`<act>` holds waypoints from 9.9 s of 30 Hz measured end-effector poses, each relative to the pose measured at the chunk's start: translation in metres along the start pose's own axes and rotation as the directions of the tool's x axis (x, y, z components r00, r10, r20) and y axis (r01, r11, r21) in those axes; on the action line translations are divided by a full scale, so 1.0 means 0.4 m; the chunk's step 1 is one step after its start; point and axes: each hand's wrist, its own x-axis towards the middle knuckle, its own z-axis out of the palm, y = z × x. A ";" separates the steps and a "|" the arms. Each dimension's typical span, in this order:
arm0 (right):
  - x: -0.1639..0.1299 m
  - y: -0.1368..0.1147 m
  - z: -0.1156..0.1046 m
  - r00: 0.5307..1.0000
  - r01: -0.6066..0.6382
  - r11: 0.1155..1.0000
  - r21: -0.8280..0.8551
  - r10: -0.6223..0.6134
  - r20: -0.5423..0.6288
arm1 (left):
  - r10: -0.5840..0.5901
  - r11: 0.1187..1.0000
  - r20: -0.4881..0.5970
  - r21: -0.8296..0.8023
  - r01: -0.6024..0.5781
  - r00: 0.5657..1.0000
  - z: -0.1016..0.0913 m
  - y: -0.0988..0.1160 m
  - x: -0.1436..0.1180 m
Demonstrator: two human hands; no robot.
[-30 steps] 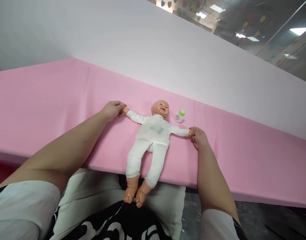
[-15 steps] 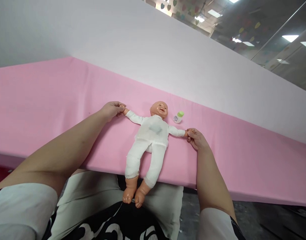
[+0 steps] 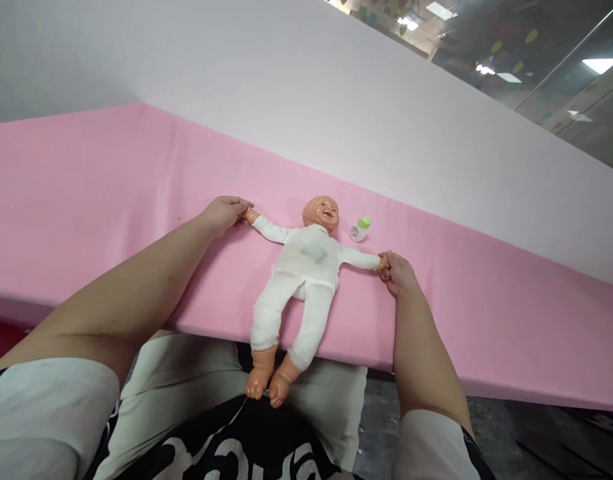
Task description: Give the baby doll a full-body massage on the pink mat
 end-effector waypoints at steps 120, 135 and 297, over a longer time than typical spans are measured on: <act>-0.024 -0.016 0.039 0.993 -0.052 0.987 0.154 0.035 0.114 | -0.065 0.990 0.213 -0.110 0.090 0.975 0.033 0.002 -0.035; -0.138 -0.073 0.217 0.820 0.569 0.803 -0.176 -0.540 0.190 | 0.515 0.824 0.254 0.117 -0.554 0.819 0.122 0.052 -0.165; -0.011 0.019 0.115 0.994 0.088 0.961 -0.264 -0.102 -0.040 | 0.031 0.996 -0.010 0.086 -0.030 0.999 0.048 -0.002 -0.050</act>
